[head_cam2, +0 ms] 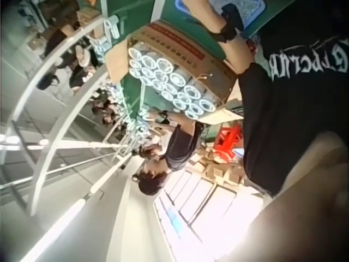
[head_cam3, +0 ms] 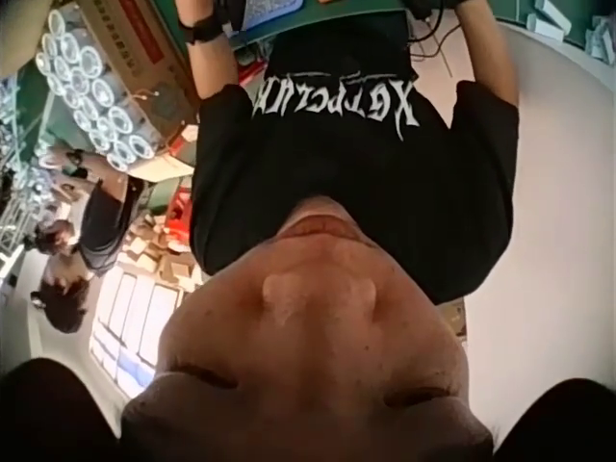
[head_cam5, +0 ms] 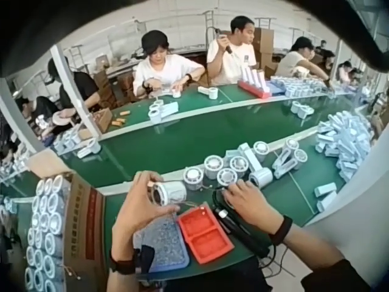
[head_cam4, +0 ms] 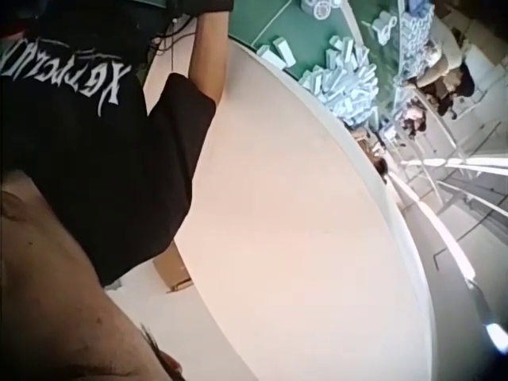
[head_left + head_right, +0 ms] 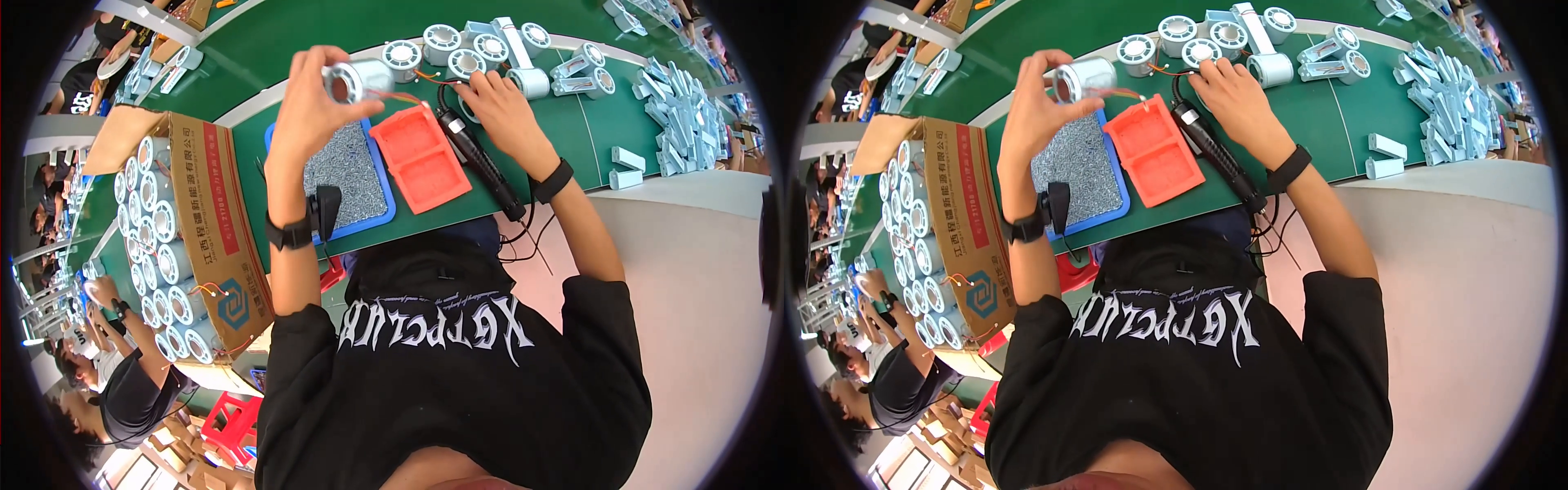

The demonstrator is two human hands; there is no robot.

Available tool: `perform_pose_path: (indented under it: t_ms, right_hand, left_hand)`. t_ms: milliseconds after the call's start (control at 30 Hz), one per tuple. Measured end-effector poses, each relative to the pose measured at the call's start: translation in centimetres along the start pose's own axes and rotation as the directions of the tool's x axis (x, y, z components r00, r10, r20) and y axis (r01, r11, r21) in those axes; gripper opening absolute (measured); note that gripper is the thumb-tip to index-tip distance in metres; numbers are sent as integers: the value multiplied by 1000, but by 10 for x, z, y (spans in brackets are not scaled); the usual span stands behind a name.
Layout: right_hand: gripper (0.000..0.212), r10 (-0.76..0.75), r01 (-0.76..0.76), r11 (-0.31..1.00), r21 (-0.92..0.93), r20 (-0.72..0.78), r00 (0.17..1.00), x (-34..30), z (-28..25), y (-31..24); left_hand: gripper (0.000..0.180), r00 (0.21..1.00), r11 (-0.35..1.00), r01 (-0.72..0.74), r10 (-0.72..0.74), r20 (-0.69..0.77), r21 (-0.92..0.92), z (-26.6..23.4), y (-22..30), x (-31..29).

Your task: The person picks up a screw from a tray, places it into a fan component, and drives it in with a power screwdriver. They then set the screwdriver down, pick up a fan motor and a plastic housing, fit them together, and place the assembly into a red jig.

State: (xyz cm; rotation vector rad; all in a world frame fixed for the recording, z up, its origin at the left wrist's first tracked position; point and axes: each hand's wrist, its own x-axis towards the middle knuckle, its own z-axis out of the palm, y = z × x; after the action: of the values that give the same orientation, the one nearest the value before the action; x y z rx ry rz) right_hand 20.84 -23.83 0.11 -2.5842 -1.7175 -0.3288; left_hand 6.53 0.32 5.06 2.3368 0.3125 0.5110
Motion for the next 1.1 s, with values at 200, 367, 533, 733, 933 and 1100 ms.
perform_pose_path:
  t_ms: [200,367,533,733,933,1100]
  right_hand:
    - [58,-8,0,929,369,20,1000,4,-23,16]
    - [62,-57,22,699,715,25,998,4,-75,10]
    - [62,-160,42,738,674,114,980,-16,-80,-55]
    - [60,-159,36,773,633,139,978,-24,-55,-91]
    - [56,-158,9,698,716,143,977,-26,-43,-71]
    - [52,-200,56,612,789,86,976,-30,-29,-63]
  left_hand:
    - [50,955,676,298,-209,212,-674,35,9,-49]
    - [49,995,988,85,-76,71,-132,53,0,-67]
    - [51,996,999,23,-20,81,-39,53,-7,-66]
    - [54,994,997,-59,63,85,-55,53,-11,-68]
    - [54,977,964,-196,177,117,179,49,3,-64]
    - [48,988,990,-70,51,149,120,48,13,-66]
